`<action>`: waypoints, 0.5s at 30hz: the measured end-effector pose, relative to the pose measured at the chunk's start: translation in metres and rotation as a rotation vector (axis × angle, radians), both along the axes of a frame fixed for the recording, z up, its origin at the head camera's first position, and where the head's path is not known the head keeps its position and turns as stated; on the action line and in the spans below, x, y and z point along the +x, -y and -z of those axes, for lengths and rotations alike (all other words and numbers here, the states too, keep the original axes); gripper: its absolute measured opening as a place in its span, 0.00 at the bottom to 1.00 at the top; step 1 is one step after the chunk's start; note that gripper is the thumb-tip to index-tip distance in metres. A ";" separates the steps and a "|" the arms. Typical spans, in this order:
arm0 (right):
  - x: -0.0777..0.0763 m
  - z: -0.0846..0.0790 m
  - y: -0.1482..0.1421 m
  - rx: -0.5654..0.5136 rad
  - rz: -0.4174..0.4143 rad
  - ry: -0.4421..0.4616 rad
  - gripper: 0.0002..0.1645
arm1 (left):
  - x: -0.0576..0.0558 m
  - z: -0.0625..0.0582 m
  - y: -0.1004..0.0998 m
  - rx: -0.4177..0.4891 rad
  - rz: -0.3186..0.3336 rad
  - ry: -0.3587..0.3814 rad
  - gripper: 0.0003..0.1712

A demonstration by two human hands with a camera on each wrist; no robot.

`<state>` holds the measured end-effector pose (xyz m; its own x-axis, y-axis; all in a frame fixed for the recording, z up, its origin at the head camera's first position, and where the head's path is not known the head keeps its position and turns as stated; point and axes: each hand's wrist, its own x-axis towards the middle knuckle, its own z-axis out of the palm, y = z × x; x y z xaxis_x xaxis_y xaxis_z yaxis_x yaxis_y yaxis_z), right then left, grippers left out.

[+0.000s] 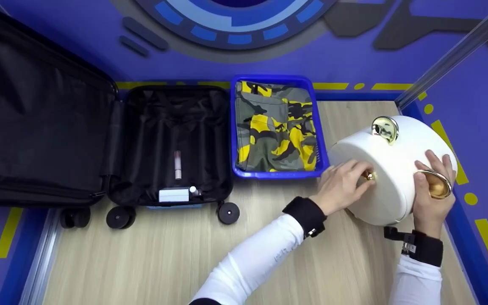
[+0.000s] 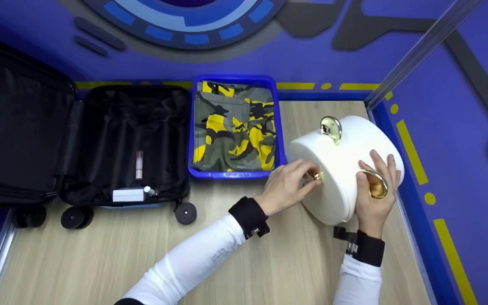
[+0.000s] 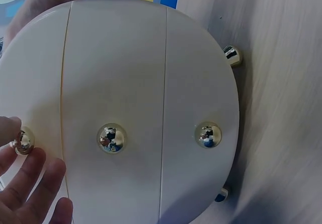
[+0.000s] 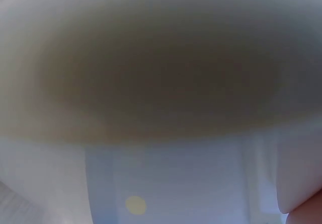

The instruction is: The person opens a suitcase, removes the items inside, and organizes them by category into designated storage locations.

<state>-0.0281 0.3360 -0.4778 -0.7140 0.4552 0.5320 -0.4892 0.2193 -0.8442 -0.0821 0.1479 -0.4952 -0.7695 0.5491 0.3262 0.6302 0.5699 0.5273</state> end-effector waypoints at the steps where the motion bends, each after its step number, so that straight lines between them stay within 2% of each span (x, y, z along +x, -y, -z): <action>1: 0.000 0.000 0.000 0.000 0.006 0.004 0.24 | -0.001 0.000 -0.001 -0.001 -0.005 0.000 0.17; 8: 0.000 -0.001 0.001 -0.021 0.021 0.041 0.21 | 0.001 0.002 0.004 0.010 -0.018 -0.050 0.13; 15: -0.001 -0.002 0.000 -0.019 0.024 0.016 0.22 | 0.010 0.006 0.028 0.059 -0.021 -0.105 0.11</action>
